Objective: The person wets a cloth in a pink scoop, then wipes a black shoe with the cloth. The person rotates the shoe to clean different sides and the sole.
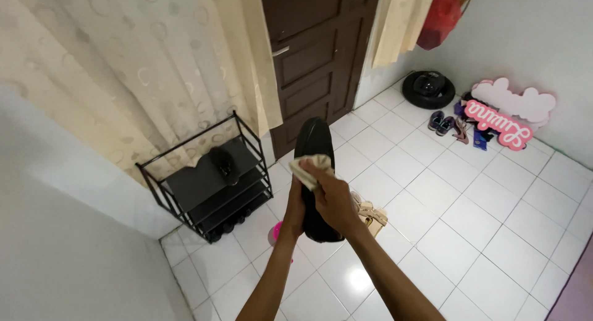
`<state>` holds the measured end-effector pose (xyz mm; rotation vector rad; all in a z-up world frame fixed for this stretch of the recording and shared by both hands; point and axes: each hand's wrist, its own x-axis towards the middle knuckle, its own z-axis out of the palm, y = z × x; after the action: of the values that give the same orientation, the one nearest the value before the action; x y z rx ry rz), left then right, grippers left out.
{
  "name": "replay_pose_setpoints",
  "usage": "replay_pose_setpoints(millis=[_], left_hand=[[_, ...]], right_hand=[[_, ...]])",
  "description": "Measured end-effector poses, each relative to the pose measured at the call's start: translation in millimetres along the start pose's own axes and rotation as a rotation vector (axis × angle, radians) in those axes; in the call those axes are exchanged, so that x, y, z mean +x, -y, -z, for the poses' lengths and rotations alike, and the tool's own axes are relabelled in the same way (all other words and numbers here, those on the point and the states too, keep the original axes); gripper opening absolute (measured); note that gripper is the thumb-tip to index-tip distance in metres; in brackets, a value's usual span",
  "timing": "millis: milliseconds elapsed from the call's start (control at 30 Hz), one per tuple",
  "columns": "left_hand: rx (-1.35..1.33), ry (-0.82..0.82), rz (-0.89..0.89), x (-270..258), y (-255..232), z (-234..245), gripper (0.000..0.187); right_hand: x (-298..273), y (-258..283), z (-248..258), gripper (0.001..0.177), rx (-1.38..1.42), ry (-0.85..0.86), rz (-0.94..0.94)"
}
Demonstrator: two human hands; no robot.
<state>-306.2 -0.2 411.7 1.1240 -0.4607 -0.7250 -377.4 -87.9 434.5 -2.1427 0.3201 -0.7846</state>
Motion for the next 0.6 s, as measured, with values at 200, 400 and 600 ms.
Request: replay_pose_setpoints(millis=[200,400,600], left_hand=[[0.064,0.055,0.085,18,66,39,0.077],[0.006,0.111,-0.072,18,84,41,0.074],[0.075,0.088,-0.137,11,71,45,0.069]], right_hand=[[22,23,52,0.016,0.220,-0.478,-0.240],[50,-69,15,0.042,-0.022,-0.459,0.093],[19,-33,-9,0.062,-0.041,-0.232,0.096]])
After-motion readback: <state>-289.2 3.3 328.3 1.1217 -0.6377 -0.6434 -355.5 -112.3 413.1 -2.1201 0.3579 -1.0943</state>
